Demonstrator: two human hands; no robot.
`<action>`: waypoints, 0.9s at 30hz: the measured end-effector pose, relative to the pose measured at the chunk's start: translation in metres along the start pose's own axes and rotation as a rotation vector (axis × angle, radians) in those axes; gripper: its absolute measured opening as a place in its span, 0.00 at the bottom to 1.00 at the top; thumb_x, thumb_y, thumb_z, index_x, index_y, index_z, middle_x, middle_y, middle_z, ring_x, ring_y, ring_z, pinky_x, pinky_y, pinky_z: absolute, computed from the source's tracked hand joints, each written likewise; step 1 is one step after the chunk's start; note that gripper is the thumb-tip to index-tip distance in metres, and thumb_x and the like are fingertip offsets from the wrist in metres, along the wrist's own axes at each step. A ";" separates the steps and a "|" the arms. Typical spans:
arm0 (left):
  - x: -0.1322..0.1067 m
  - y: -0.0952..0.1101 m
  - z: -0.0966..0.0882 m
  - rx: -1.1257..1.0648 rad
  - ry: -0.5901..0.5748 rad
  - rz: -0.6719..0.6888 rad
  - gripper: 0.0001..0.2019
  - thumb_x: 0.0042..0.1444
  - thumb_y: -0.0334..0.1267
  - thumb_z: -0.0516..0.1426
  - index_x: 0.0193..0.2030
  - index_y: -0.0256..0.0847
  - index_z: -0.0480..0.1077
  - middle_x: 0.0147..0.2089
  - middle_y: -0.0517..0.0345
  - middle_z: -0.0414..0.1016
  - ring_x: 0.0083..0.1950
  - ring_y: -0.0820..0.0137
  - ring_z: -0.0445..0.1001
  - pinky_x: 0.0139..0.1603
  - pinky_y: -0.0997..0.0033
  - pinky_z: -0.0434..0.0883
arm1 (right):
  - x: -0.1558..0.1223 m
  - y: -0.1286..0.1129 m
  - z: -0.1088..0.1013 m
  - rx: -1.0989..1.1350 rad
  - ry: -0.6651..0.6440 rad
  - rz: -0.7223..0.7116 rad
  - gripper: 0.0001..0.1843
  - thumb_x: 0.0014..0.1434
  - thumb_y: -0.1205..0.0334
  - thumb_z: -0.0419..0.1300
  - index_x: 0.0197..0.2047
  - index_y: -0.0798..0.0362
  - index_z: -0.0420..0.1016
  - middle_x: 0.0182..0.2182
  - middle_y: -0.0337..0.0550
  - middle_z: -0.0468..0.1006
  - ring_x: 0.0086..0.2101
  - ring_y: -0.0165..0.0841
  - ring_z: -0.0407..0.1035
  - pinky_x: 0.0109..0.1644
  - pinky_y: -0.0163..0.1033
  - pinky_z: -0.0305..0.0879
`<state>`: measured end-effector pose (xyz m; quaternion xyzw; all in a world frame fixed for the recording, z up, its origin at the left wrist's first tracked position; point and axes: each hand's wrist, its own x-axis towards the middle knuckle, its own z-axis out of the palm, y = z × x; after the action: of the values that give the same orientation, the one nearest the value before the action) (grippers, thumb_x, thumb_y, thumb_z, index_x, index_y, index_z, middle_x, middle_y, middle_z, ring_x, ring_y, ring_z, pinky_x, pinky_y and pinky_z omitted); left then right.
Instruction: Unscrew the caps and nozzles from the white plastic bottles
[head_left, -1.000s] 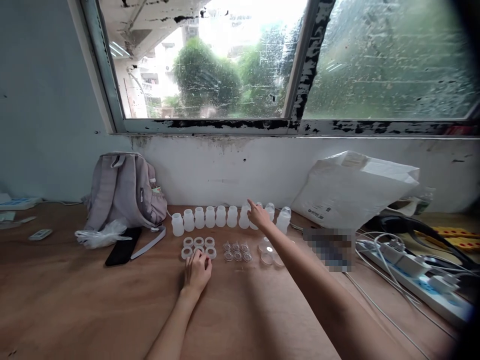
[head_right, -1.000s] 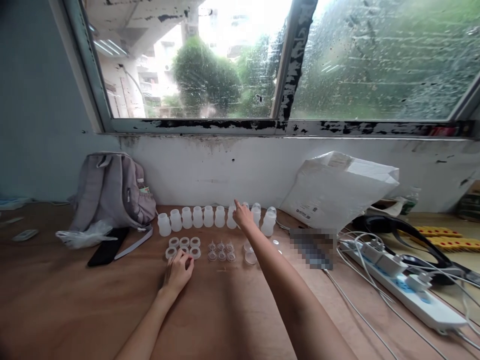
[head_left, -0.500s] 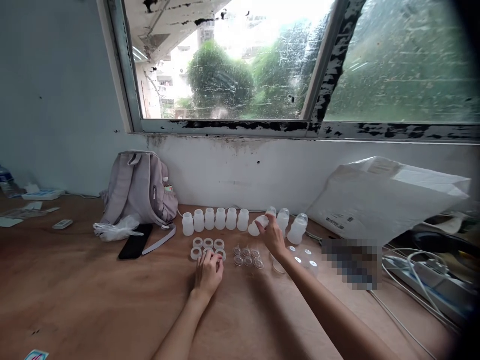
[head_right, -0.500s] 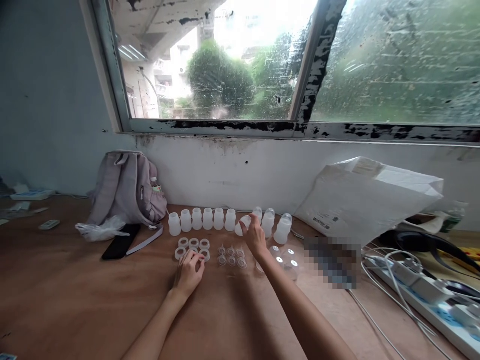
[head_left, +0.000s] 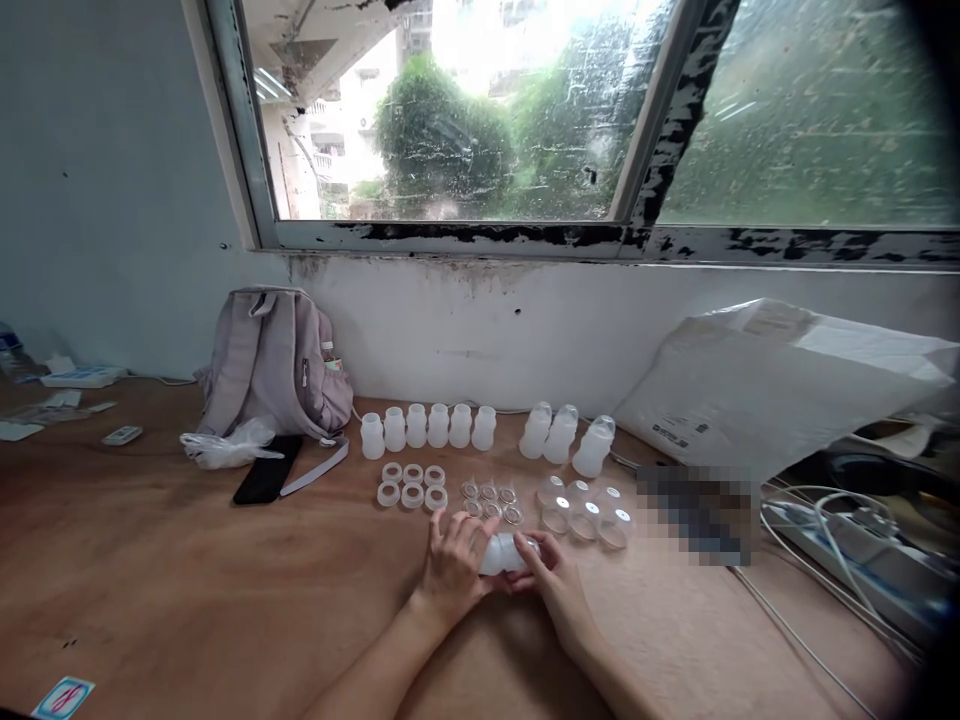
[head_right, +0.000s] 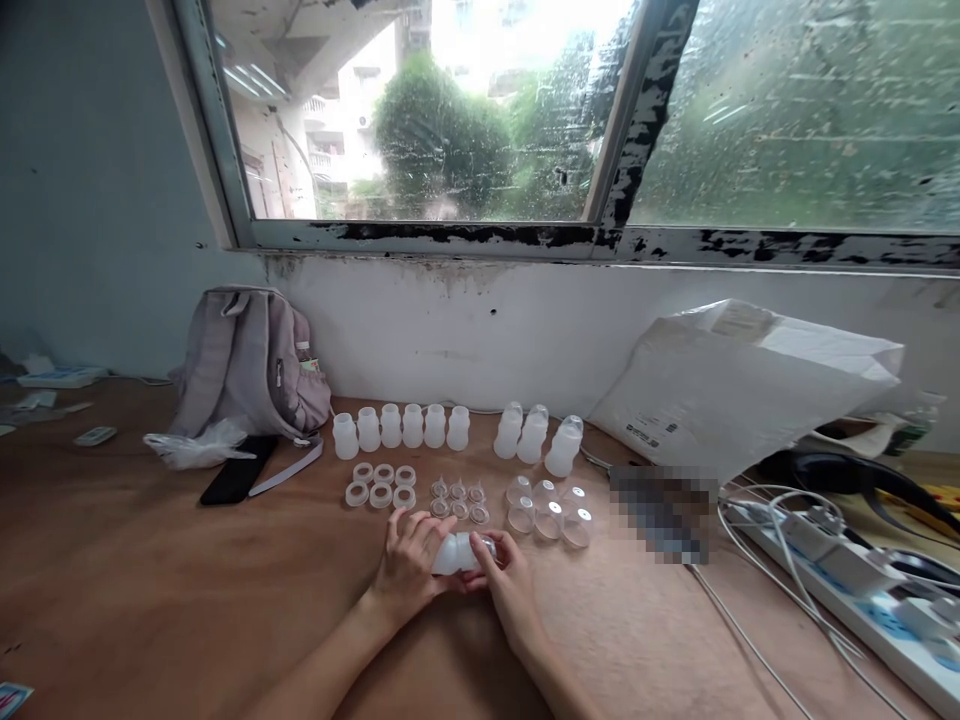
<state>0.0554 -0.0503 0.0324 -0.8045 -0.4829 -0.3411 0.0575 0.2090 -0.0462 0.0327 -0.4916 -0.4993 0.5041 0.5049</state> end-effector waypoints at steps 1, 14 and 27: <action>0.000 0.000 0.000 -0.001 -0.018 0.002 0.27 0.48 0.54 0.51 0.53 0.45 0.58 0.41 0.54 0.70 0.45 0.62 0.65 0.54 0.53 0.51 | 0.000 0.002 0.000 -0.038 -0.006 -0.002 0.16 0.48 0.49 0.57 0.32 0.53 0.64 0.19 0.36 0.70 0.17 0.31 0.67 0.20 0.35 0.65; -0.003 0.026 -0.018 -0.049 -0.182 -0.019 0.26 0.48 0.59 0.47 0.47 0.44 0.61 0.36 0.56 0.69 0.35 0.67 0.68 0.33 0.68 0.65 | -0.010 -0.012 -0.004 -0.446 0.056 -0.241 0.17 0.52 0.51 0.52 0.20 0.53 0.59 0.14 0.33 0.60 0.17 0.25 0.57 0.19 0.29 0.52; 0.004 0.022 -0.025 -0.117 -0.291 0.110 0.20 0.45 0.54 0.53 0.40 0.42 0.61 0.33 0.60 0.69 0.32 0.68 0.70 0.31 0.72 0.66 | -0.023 -0.012 -0.010 -0.483 0.093 -0.405 0.17 0.54 0.54 0.50 0.19 0.53 0.53 0.15 0.32 0.55 0.17 0.24 0.52 0.20 0.29 0.49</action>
<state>0.0627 -0.0696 0.0588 -0.8727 -0.4205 -0.2447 -0.0415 0.2192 -0.0694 0.0447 -0.5104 -0.6686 0.2372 0.4860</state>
